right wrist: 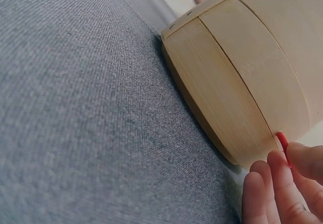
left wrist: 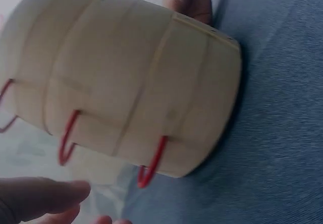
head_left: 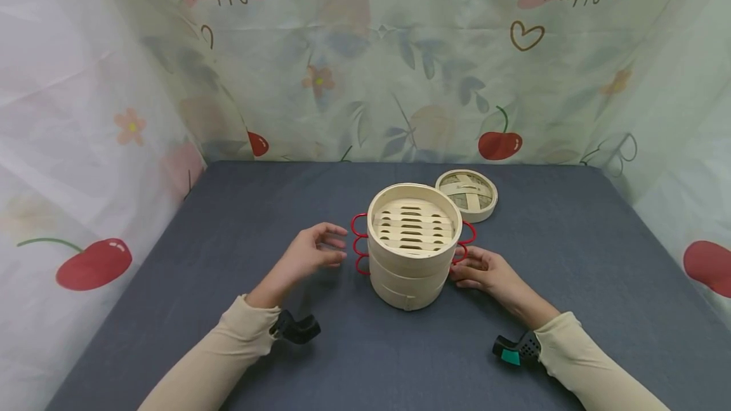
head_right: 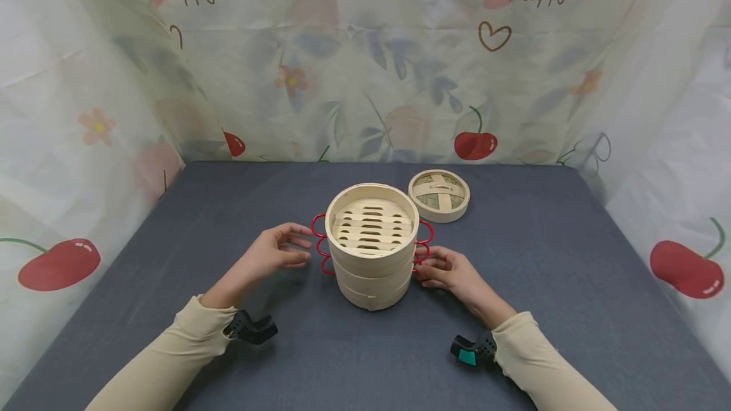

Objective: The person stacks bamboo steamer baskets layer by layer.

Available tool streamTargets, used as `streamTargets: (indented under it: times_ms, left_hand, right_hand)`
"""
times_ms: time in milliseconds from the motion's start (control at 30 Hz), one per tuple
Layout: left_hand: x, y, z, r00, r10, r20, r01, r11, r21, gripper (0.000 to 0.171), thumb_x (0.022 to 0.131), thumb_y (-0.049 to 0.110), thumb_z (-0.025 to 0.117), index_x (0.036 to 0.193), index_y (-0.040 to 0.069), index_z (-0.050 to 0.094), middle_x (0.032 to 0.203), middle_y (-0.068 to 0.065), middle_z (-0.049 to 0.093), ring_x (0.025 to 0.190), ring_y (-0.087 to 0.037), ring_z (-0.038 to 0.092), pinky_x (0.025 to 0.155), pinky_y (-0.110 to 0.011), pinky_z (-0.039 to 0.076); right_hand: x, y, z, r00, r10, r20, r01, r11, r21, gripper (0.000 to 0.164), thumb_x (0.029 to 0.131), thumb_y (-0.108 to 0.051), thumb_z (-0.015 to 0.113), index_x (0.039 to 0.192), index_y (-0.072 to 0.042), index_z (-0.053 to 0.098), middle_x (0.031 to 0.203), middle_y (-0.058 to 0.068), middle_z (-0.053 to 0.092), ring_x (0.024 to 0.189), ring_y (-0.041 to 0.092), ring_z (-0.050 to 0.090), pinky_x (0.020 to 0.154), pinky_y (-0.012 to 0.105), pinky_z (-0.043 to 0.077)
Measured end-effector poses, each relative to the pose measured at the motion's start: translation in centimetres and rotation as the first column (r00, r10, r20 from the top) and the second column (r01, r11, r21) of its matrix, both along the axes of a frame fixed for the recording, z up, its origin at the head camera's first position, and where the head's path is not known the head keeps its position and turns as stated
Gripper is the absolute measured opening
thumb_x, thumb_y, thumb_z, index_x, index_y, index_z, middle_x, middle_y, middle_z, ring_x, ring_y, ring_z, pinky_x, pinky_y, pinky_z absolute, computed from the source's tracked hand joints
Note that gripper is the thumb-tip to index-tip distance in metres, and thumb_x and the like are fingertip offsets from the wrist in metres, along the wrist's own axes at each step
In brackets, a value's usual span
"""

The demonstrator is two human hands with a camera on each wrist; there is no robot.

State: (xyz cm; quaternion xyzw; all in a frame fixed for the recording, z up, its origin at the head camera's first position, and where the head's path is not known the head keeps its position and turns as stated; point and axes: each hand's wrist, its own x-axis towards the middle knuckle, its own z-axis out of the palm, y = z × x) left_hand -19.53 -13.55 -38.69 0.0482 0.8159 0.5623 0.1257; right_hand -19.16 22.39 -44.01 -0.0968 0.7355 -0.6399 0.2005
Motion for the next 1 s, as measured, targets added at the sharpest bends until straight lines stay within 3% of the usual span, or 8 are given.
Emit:
streamTargets:
  times_ms: [167, 367, 533, 1000]
  left_hand:
    - [-0.3, 0.1, -1.6, 0.994, -0.103, 0.036, 0.103, 0.995, 0.017, 0.055, 0.080, -0.001, 0.075, 0.130, -0.002, 0.053, 0.112, -0.023, 0.063, 0.087, -0.019, 0.068, 0.079, -0.035, 0.056]
    - [-0.2, 1.0, -2.5, 0.980, -0.168, 0.105, 0.160, 0.984, 0.082, 0.062, 0.077, -0.004, 0.077, 0.132, -0.003, 0.049, 0.111, -0.022, 0.061, 0.086, -0.019, 0.071, 0.080, -0.035, 0.056]
    - [0.0, 1.6, -3.1, 0.972, -0.218, 0.086, 0.207, 0.971, 0.118, 0.061, 0.074, -0.006, 0.078, 0.129, -0.004, 0.051, 0.103, -0.021, 0.064, 0.084, -0.019, 0.071, 0.078, -0.034, 0.057]
    - [0.1, 2.9, -3.9, 0.981, -0.161, 0.104, 0.147, 0.980, 0.133, 0.059, 0.070, -0.008, 0.081, 0.121, -0.001, 0.053, 0.093, -0.014, 0.065, 0.073, -0.017, 0.069, 0.070, -0.031, 0.057]
  right_hand:
    - [0.0, 0.0, 0.0, 1.000, -0.001, 0.003, 0.001, 1.000, -0.003, 0.057, 0.094, -0.014, 0.063, 0.138, 0.010, 0.037, 0.106, 0.001, 0.069, 0.095, 0.012, 0.067, 0.082, 0.030, 0.056]
    - [-0.1, 0.0, -0.1, 1.000, 0.003, -0.001, -0.003, 1.000, -0.004, 0.056, 0.094, -0.014, 0.063, 0.138, 0.010, 0.037, 0.104, -0.001, 0.069, 0.095, 0.012, 0.067, 0.082, 0.029, 0.056]
    - [-0.2, 0.0, -0.1, 1.000, 0.001, 0.002, -0.001, 1.000, -0.003, 0.057, 0.094, -0.014, 0.063, 0.139, 0.010, 0.037, 0.104, -0.001, 0.069, 0.095, 0.011, 0.067, 0.082, 0.030, 0.056]
    - [-0.2, 0.1, 0.0, 1.000, -0.002, 0.007, 0.002, 1.000, 0.011, 0.057, 0.094, -0.013, 0.064, 0.139, 0.010, 0.038, 0.108, 0.003, 0.068, 0.095, 0.012, 0.067, 0.082, 0.030, 0.056]
